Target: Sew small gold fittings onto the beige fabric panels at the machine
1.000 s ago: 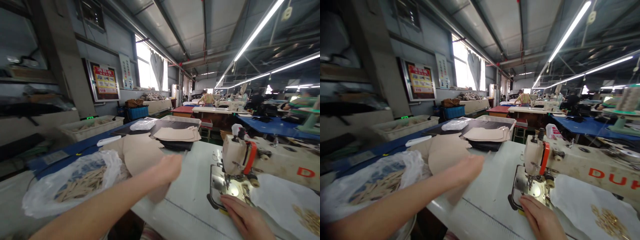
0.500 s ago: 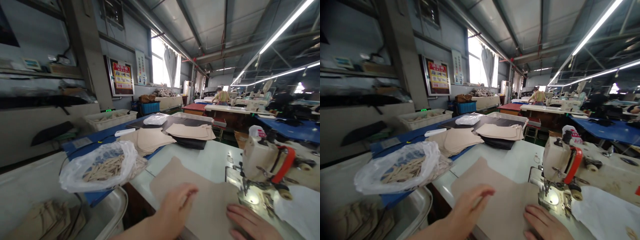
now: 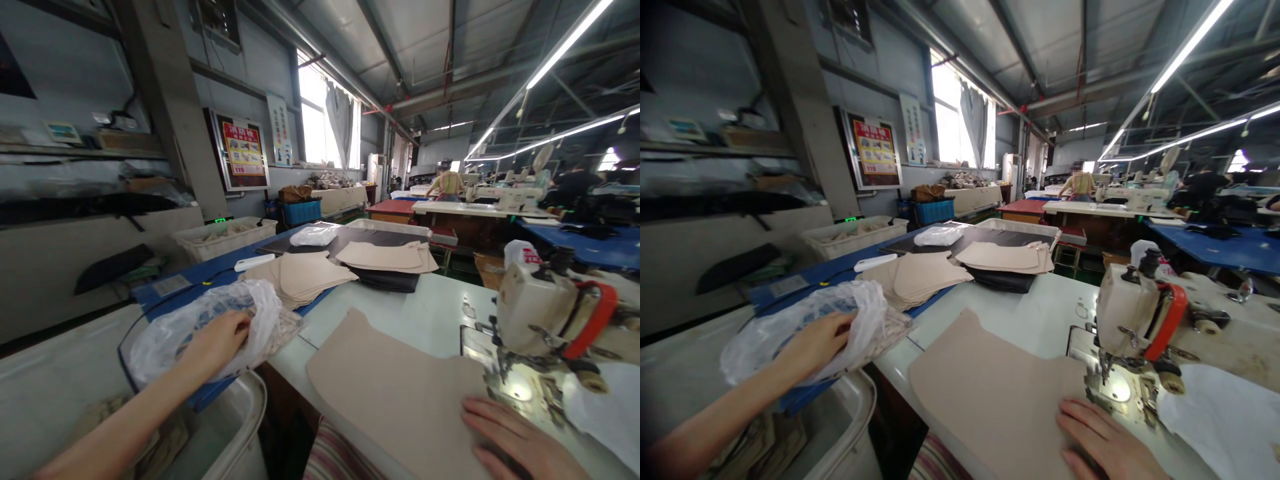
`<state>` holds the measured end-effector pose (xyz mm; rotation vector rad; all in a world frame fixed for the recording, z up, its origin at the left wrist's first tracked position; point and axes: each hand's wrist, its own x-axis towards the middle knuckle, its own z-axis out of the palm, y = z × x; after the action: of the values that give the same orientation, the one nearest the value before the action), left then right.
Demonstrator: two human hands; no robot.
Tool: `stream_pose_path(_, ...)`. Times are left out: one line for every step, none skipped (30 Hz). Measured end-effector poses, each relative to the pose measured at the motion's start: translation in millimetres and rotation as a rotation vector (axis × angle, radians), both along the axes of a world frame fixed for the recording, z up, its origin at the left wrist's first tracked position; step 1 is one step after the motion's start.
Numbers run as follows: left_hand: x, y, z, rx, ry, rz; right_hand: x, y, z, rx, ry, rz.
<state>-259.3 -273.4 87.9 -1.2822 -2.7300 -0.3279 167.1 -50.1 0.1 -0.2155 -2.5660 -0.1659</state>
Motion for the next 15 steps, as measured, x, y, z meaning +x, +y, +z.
stream_pose_path(0, 1, 0.5, 0.005, -0.001, 0.011, 0, 0, 0.1, 0.002, -0.002, -0.003)
stream_pose_path(-1, 0, 1.7, 0.025, -0.015, 0.025, 0, -1, 0.2, 0.007, -0.004, -0.003)
stream_pose_path(-1, 0, 3.3, 0.057, -0.04, 0.039, 0, -1, 0.3, 0.011, -0.007, -0.003)
stream_pose_path(-2, -2, 5.0, 0.089, -0.065, 0.052, 0, -1, 0.3, 0.013, -0.009, -0.004)
stream_pose_path(-3, -3, 6.6, 0.137, -0.104, 0.072, -1, -1, 0.1, 0.013, -0.011, -0.007)
stream_pose_path(-4, -4, 7.9, 0.193, -0.154, 0.096, -1, -1, -0.6, 0.011, -0.012, -0.008)
stream_pose_path(-5, -5, 8.8, 0.247, -0.209, 0.121, -1, 0, -1.6, 0.008, -0.01, -0.006)
stream_pose_path(-5, -5, 9.5, 0.295, -0.265, 0.143, 0, 1, -3.1, 0.003, -0.008, -0.004)
stream_pose_path(-4, -6, 10.1, 0.345, -0.321, 0.156, 0, 2, -4.8, -0.006, -0.006, 0.001)
stream_pose_path(-3, -6, 10.8, 0.402, -0.381, 0.159, 0, 3, -6.7, -0.018, -0.003, 0.006)
stream_pose_path(0, -7, 11.9, 0.45, -0.433, 0.148, 0, 4, -8.5, -0.032, 0.002, 0.012)
stream_pose_path(5, -7, 13.6, 0.497, -0.478, 0.128, 1, 4, -9.9, -0.052, 0.005, 0.014)
stream_pose_path(11, -7, 15.8, 0.572, -0.525, 0.117, 1, 4, -10.8, -0.076, 0.004, 0.01)
stream_pose_path(18, -7, 18.5, 0.669, -0.561, 0.117, 2, 4, -11.0, -0.104, -0.003, 0.002)
stream_pose_path(27, -6, 21.1, 0.765, -0.581, 0.127, 2, 3, -10.4, -0.136, -0.016, -0.008)
